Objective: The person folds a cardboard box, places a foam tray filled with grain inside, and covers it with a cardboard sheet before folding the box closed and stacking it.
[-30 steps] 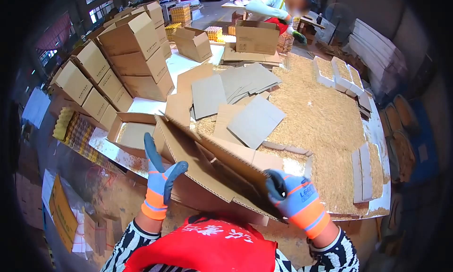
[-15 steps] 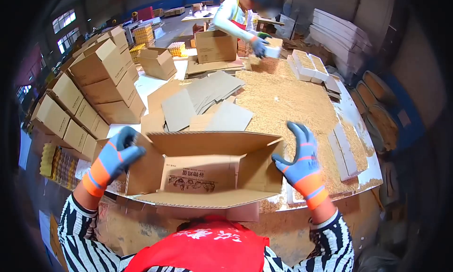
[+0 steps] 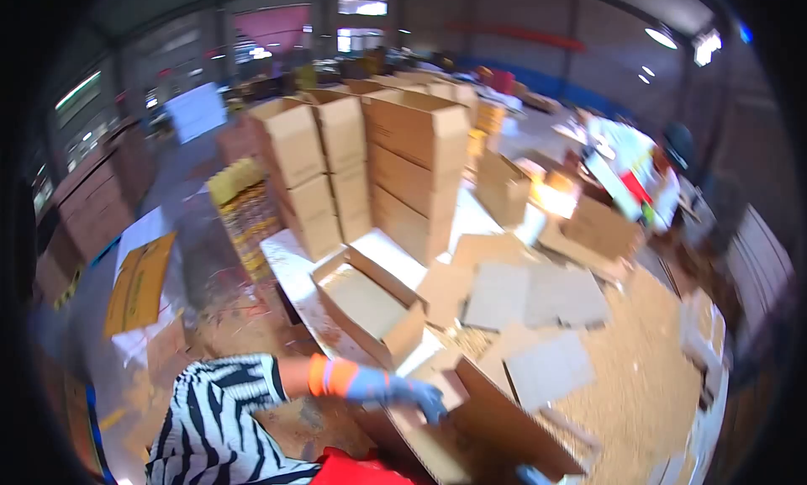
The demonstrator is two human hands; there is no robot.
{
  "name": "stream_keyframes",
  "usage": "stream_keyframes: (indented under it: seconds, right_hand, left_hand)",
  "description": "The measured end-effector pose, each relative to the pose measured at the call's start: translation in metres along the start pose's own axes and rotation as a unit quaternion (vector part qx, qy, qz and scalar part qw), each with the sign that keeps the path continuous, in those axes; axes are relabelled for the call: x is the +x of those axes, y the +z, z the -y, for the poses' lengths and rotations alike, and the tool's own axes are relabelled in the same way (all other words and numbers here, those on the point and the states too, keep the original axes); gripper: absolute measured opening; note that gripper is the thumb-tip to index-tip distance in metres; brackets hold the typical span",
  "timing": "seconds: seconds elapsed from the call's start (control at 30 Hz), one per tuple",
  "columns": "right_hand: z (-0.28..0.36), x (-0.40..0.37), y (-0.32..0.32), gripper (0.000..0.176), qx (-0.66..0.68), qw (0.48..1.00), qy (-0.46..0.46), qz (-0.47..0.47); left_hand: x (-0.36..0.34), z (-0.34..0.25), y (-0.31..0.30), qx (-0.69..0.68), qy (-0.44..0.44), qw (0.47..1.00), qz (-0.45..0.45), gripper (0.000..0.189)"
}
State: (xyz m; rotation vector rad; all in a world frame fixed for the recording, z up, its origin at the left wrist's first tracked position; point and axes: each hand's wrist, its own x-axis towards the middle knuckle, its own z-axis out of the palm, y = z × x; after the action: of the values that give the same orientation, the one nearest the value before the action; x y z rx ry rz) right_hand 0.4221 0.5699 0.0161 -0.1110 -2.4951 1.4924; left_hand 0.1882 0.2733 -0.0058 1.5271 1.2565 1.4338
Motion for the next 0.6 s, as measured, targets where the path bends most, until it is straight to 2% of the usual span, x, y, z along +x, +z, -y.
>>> stream_keyframes:
  seconds: [0.03,0.07,0.1,0.13,0.17,0.2,0.23,0.27,0.3,0.33,0.37,0.43,0.47,0.5,0.53,0.57,0.6]
  right_hand:
    - [-0.006,0.005,-0.006,0.032,-0.014,1.000,-0.002,0.017]
    - [-0.008,0.008,-0.013,0.033,-0.029,0.999,0.001,0.032]
    - [-0.004,0.008,-0.022,0.035,-0.048,0.998,0.011,0.049]
    - [0.025,0.007,-0.023,0.038,0.093,0.985,0.145,0.014]
    - [0.018,0.014,-0.031,0.037,0.049,0.982,0.177,-0.033]
    - [0.050,0.029,-0.030,0.038,-0.092,0.993,-0.012,-0.077]
    - [0.081,0.042,-0.025,0.039,-0.224,0.946,-0.199,-0.123]
    - [0.078,0.046,-0.022,0.040,-0.281,0.944,-0.165,-0.052]
    - [0.072,0.046,-0.022,0.042,-0.340,0.932,-0.125,0.022]
    - [0.066,0.048,-0.022,0.045,-0.396,0.909,-0.089,0.093]
    - [0.067,0.035,-0.014,0.048,-0.352,0.920,-0.119,0.122]
    - [0.050,0.016,-0.008,0.049,-0.344,0.892,-0.190,0.223]
    - [0.025,0.016,-0.013,0.048,-0.294,0.906,-0.195,0.232]
    - [0.007,0.020,-0.022,0.050,-0.210,0.935,-0.099,0.269]
    - [-0.011,0.024,-0.028,0.050,-0.126,0.984,-0.059,0.112]
    - [-0.031,0.028,-0.032,0.049,-0.040,0.998,-0.019,-0.048]
    - [-0.056,0.023,-0.034,0.050,-0.003,0.995,0.067,-0.071]
  left_hand:
    - [0.000,-0.014,0.012,0.148,-0.133,0.979,-0.032,0.040]
    - [0.011,-0.036,0.026,0.072,-0.286,0.943,-0.155,0.028]
    - [0.018,-0.034,0.031,0.126,-0.336,0.898,-0.254,0.032]
    - [0.024,-0.024,0.038,0.289,-0.319,0.849,-0.308,0.038]
    - [0.032,-0.013,0.041,0.449,-0.292,0.770,-0.348,0.044]
    - [0.040,0.006,0.045,0.528,-0.260,0.717,-0.375,0.056]
    - [0.046,0.020,0.046,0.603,-0.225,0.657,-0.393,0.070]
    - [0.048,0.031,0.040,0.627,-0.085,0.642,-0.434,0.075]
    - [0.048,0.023,0.044,0.624,-0.050,0.626,-0.465,0.084]
    - [0.047,0.010,0.048,0.618,-0.062,0.635,-0.459,0.088]
    - [0.044,-0.001,0.048,0.615,-0.073,0.642,-0.453,0.092]
    - [0.043,-0.003,0.046,0.600,-0.166,0.650,-0.434,0.090]
    - [0.045,0.004,0.040,0.539,-0.273,0.684,-0.410,0.087]
    - [0.050,-0.007,0.041,0.461,-0.379,0.709,-0.375,0.085]
    - [0.055,-0.024,0.021,0.371,-0.504,0.744,-0.231,0.080]
    - [0.053,-0.007,0.020,0.430,-0.458,0.731,-0.267,0.072]
    - [0.054,0.004,0.026,0.476,-0.421,0.731,-0.248,0.070]
